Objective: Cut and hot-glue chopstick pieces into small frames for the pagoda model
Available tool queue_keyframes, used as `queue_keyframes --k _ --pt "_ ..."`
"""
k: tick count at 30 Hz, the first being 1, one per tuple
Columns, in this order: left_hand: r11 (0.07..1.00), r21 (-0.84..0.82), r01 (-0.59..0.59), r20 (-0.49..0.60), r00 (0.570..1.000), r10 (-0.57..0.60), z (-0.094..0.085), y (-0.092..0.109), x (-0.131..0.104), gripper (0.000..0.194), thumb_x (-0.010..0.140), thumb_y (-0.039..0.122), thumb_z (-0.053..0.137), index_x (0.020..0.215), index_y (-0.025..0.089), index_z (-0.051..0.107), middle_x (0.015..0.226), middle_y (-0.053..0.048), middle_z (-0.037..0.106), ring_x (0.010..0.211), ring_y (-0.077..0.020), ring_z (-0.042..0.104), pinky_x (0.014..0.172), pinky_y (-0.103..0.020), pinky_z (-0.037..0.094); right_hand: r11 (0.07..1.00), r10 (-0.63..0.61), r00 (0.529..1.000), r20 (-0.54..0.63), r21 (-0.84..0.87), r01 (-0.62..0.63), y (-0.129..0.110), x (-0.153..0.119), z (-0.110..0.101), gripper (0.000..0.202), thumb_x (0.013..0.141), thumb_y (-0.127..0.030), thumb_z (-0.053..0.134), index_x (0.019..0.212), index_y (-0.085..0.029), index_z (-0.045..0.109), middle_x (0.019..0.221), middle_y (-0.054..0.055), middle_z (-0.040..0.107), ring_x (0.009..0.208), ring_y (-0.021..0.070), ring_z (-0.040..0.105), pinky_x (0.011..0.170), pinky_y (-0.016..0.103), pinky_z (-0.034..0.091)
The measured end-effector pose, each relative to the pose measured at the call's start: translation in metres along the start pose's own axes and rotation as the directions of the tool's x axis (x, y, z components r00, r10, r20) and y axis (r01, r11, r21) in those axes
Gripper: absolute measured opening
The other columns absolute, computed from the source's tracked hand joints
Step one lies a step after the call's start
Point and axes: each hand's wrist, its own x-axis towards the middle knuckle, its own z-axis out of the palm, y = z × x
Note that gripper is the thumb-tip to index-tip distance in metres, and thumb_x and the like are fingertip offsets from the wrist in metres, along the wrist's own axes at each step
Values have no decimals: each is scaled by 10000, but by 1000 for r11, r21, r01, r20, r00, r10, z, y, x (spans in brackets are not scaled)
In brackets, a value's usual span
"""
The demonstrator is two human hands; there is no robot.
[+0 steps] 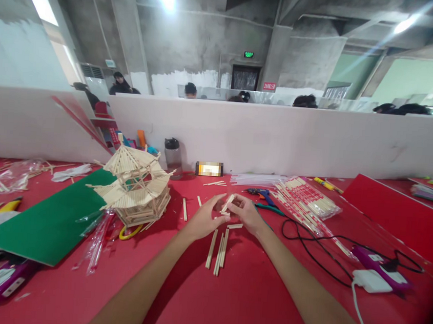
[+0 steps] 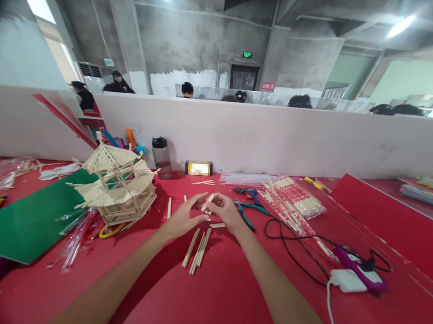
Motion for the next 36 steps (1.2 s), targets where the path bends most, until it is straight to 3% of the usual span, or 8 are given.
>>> queue_keyframes --k 5,10,18,29,36 --pt "999 28 -18 -135 991 21 0 5 0 328 878 307 653 1184 205 589 1017 -46 684 893 -183 641 879 -351 519 993 -80 988 -129 -98 68 -5 0 10 290 723 -429 797 825 -214 632 759 7 686 665 158 605 613 270 472" --pt "999 -50 3 -191 982 -12 -2 16 0 241 904 343 617 1090 189 621 964 -40 690 862 -168 637 836 -305 513 983 -147 976 -160 -130 127 -9 -2 12 284 713 -418 799 832 -223 631 777 10 693 661 168 608 581 275 470" --pt "972 -221 82 -235 963 -134 0 16 4 287 896 405 622 1058 175 684 1001 -66 733 895 -191 673 814 -301 525 985 -147 964 -222 -127 121 -4 0 15 321 720 -437 785 902 -217 639 820 30 694 704 180 631 592 280 513" --pt "918 -362 164 -227 939 -257 6 -6 8 382 783 390 737 1077 147 729 960 -68 761 838 -196 687 738 -302 552 994 -70 943 -324 -100 39 -3 0 20 306 705 -454 793 811 -194 671 749 30 688 679 179 631 616 293 513" --pt "893 -416 170 -236 929 -287 4 1 8 358 799 422 725 1035 154 756 1023 -96 769 908 -230 711 836 -366 572 998 -57 939 -340 -45 45 5 3 18 300 690 -421 813 830 -195 675 782 37 697 677 181 635 614 298 525"
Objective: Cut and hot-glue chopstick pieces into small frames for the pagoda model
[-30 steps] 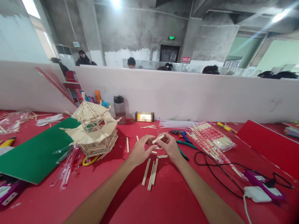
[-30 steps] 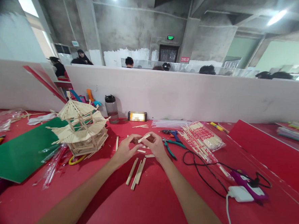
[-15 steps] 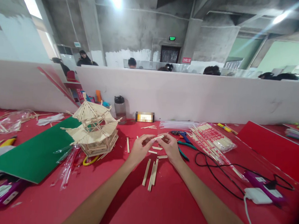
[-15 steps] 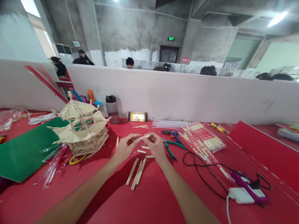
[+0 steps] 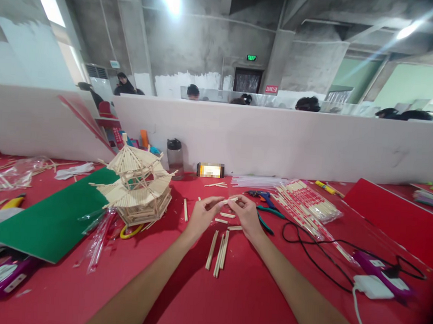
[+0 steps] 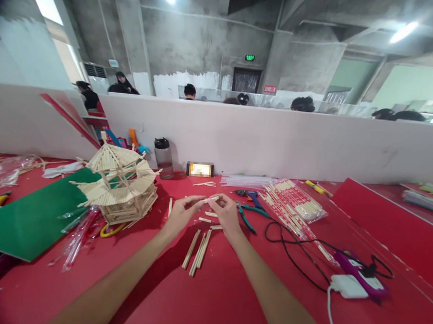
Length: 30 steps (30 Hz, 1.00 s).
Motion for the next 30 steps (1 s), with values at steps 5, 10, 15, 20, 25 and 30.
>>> queue_keyframes --k 5,10,15,20,25,30 --pt "998 -36 52 -11 999 -53 -2 -2 2 397 748 460 767 992 147 775 961 -97 782 836 -234 723 806 -379 587 1000 -1 1000 -23 -14 1 -3 -2 2 301 667 -406 825 814 -184 684 760 31 701 666 167 635 622 283 535" --pt "990 -95 105 -49 993 -110 -2 -4 2 408 689 452 815 950 140 792 959 -110 784 875 -250 722 849 -379 573 1000 7 1000 -7 6 -7 -3 -3 3 261 685 -388 811 789 -182 689 733 17 716 695 178 682 636 275 556" --pt "987 -111 116 -66 990 -124 -1 -1 1 388 655 449 834 894 145 805 926 -114 786 846 -246 719 833 -362 563 999 19 1000 -4 37 -19 0 -4 3 260 684 -386 819 785 -184 690 730 20 737 717 197 716 645 280 577" --pt "986 -113 123 -67 989 -131 -1 -1 1 375 649 436 841 882 144 806 914 -115 785 831 -243 714 820 -358 560 1000 -6 1000 -11 19 6 3 -3 2 262 699 -396 814 792 -183 692 731 19 740 711 199 722 637 279 584" --pt "982 -137 129 -65 988 -139 -1 -2 1 383 639 436 851 881 143 803 908 -114 785 832 -241 714 821 -360 561 1000 -27 1000 -6 -1 27 3 -3 2 269 706 -413 809 783 -184 690 743 26 748 710 203 723 642 288 589" --pt "982 -146 123 -60 989 -133 -2 -3 1 369 639 434 854 871 152 803 909 -108 786 830 -232 715 832 -354 559 1000 -16 1000 -14 20 16 1 -5 3 284 689 -422 820 782 -182 700 728 29 747 674 202 718 645 303 596"
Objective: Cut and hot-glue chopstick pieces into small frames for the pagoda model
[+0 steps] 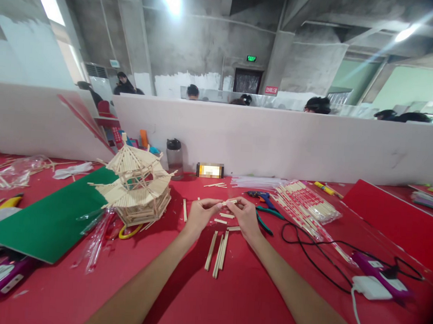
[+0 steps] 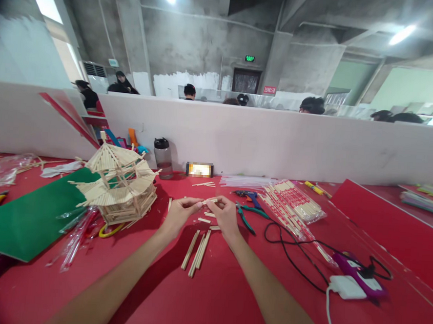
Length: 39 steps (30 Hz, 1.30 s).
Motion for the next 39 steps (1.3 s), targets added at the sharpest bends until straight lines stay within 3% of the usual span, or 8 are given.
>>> queue_keyframes --k 6,11,17,26,32,39 --pt "1000 13 2 -4 1000 -2 0 0 0 364 647 420 849 871 138 796 901 -114 783 828 -244 715 829 -376 565 1000 12 1000 -6 3 -12 0 0 1 278 680 -419 822 774 -186 704 725 25 747 664 199 714 645 305 594" --pt "997 39 -71 -1 997 72 5 1 -3 310 692 376 817 907 155 781 918 -97 781 859 -231 713 825 -353 567 997 29 1000 -6 74 -28 1 3 0 248 697 -383 820 787 -186 701 745 23 747 680 173 704 638 268 576" --pt "998 -16 -61 39 997 61 8 0 -3 410 646 275 829 1030 166 739 986 -84 764 866 -202 713 807 -325 571 988 78 997 -24 138 -74 -3 5 -2 278 660 -388 849 781 -191 694 715 16 739 689 177 702 639 263 563" --pt "994 33 -107 58 993 105 4 0 -3 327 793 399 732 1015 160 757 1009 -101 771 950 -233 710 879 -349 557 990 58 998 -24 126 -55 -2 3 0 295 643 -391 847 822 -189 728 773 16 732 690 164 682 612 249 560" --pt "999 -53 -6 67 998 9 2 2 -3 361 724 429 792 951 148 783 956 -100 782 892 -230 720 879 -351 559 995 51 999 -5 84 -51 -2 1 1 274 656 -403 830 817 -194 756 770 23 745 649 175 677 663 300 590" --pt "1000 5 -17 54 998 17 1 4 -2 340 706 427 805 900 147 793 894 -92 780 808 -214 704 813 -325 558 995 59 998 -14 83 -58 -1 1 1 260 660 -407 831 796 -197 761 751 18 745 630 176 689 700 320 607"
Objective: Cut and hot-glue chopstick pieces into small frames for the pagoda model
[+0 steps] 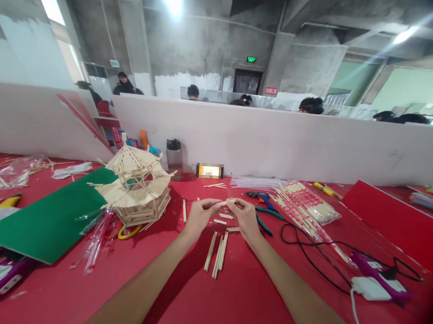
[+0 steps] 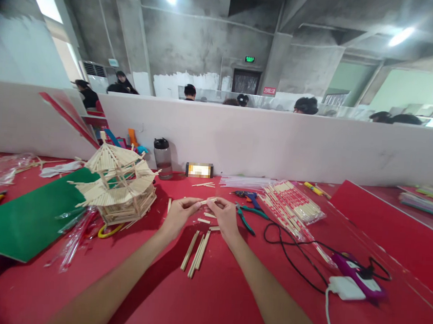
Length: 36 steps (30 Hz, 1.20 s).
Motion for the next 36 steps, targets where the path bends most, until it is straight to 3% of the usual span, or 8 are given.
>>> queue_keyframes --k 16,25,36 --pt "1000 -15 -19 -16 1000 19 2 -2 0 322 720 418 790 904 154 783 903 -91 781 840 -227 710 825 -340 560 998 -46 999 17 -35 47 -2 -1 1 236 696 -405 806 809 -206 749 787 19 749 664 186 696 723 326 603" --pt "987 28 -161 27 987 160 4 9 -6 324 737 290 766 1046 192 749 1022 -72 770 937 -235 714 854 -333 552 956 -257 965 56 -132 262 -9 0 -6 226 697 -362 819 863 -232 739 857 22 761 809 212 703 785 335 563" --pt "939 189 -287 4 956 292 1 15 -10 165 755 306 747 880 201 773 905 -58 758 872 -214 678 826 -302 526 954 -251 965 73 -147 259 -18 -5 -2 193 632 -346 836 773 -246 750 800 28 766 751 230 699 717 357 573"
